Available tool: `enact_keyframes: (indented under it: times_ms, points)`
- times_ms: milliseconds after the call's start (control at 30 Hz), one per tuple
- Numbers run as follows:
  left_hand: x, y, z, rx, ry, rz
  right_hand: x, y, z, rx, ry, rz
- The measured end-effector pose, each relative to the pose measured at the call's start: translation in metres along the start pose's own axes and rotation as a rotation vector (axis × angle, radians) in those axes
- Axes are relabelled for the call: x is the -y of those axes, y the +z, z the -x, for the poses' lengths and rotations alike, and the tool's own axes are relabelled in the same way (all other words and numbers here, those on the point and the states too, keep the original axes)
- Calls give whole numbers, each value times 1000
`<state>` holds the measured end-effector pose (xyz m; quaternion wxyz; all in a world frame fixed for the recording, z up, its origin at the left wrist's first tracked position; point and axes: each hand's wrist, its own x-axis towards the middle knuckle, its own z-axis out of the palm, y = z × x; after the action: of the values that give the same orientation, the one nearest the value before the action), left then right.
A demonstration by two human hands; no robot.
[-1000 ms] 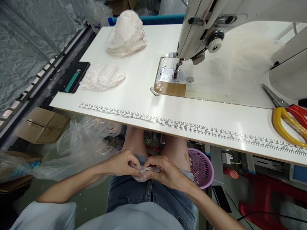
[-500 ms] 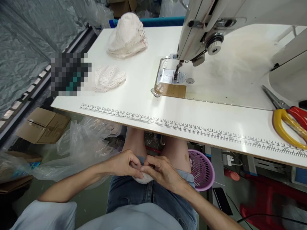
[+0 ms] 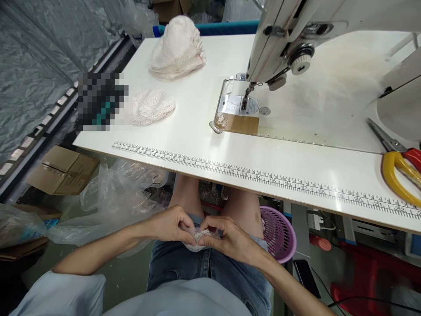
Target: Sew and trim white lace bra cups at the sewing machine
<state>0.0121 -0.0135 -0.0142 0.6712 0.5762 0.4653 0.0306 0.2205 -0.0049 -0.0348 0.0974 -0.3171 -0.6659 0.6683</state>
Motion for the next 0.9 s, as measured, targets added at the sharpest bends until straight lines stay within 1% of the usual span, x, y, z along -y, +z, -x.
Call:
enact_keyframes:
  times_ms: [200,300,467,633,800,900]
  points:
    - [-1,0,0,-1,-1,38,-3,-1,-2,18,5,-104]
    - [0,0,0,14,-36,81,-6,-3,0,41,13,-138]
    - [0,-1,3,12,-57,156,-8,-6,7,-31,7,-57]
    - [0,-2,4,8,-40,115,-10,-4,12,-47,-38,-41]
    - [3,0,3,-31,-1,53,-14,0,13,-46,-13,-3]
    - [5,2,3,-53,0,30,-15,3,11,-92,2,5]
